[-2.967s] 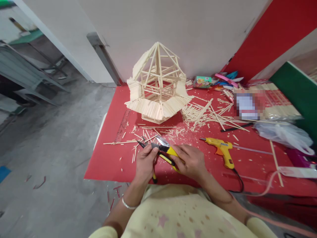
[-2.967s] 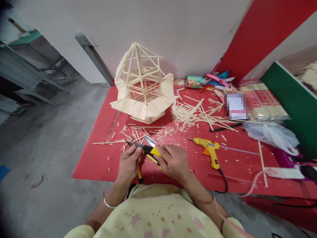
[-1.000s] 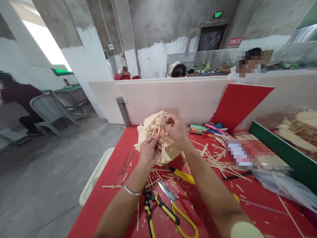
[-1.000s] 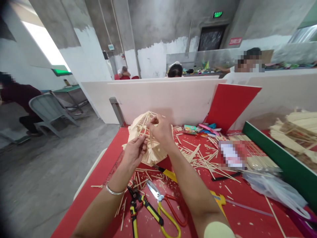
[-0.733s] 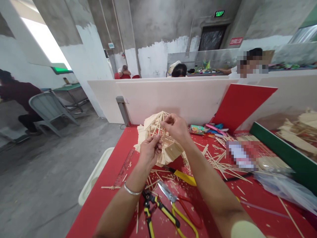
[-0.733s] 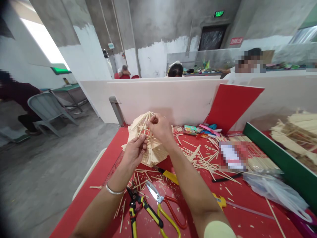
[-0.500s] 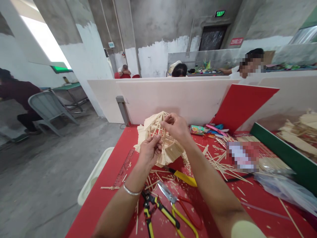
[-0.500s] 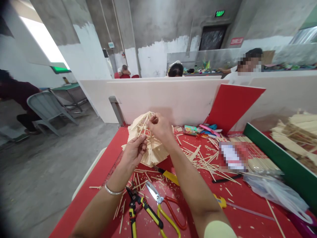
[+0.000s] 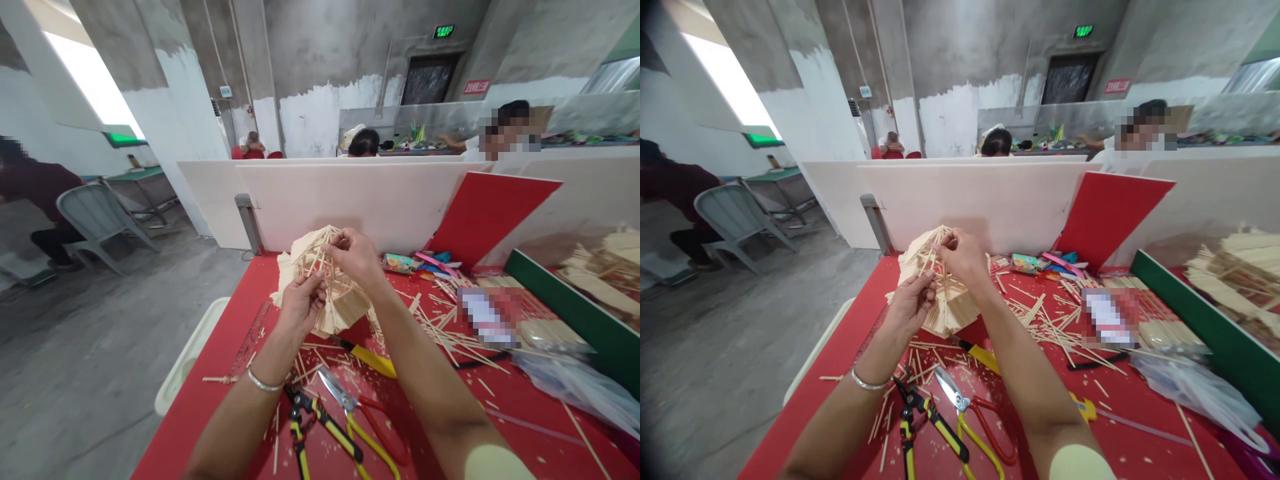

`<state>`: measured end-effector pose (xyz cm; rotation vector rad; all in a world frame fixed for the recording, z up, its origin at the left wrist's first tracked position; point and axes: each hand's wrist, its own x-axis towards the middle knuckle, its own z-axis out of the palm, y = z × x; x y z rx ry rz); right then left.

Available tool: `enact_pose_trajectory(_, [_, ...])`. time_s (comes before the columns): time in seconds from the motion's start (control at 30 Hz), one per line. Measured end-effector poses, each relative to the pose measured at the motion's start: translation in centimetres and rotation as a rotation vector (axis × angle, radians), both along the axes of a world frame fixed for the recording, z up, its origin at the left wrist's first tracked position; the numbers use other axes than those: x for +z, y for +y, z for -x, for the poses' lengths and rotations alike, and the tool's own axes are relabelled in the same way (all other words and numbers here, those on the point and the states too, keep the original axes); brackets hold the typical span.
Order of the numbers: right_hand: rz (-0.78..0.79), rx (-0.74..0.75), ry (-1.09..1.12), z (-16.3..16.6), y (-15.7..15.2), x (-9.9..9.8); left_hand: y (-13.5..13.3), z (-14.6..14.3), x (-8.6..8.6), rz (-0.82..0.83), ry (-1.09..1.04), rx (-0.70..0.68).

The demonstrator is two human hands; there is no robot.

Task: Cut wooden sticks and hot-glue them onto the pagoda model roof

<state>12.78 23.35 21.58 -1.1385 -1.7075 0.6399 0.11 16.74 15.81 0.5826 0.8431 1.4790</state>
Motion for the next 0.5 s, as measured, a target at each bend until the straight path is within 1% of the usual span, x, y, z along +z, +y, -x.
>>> enact_pose_trajectory(0.3, [-0.004,-0.015,0.013,0.31,0.21,-0.25,0.19,0.28,0.08,-0.013,0.003,0.003])
enact_pose_trajectory(0.5, [0.009,-0.024,0.002,0.36,0.26,-0.18,0.20,0.81,0.57,0.034,-0.071,-0.027])
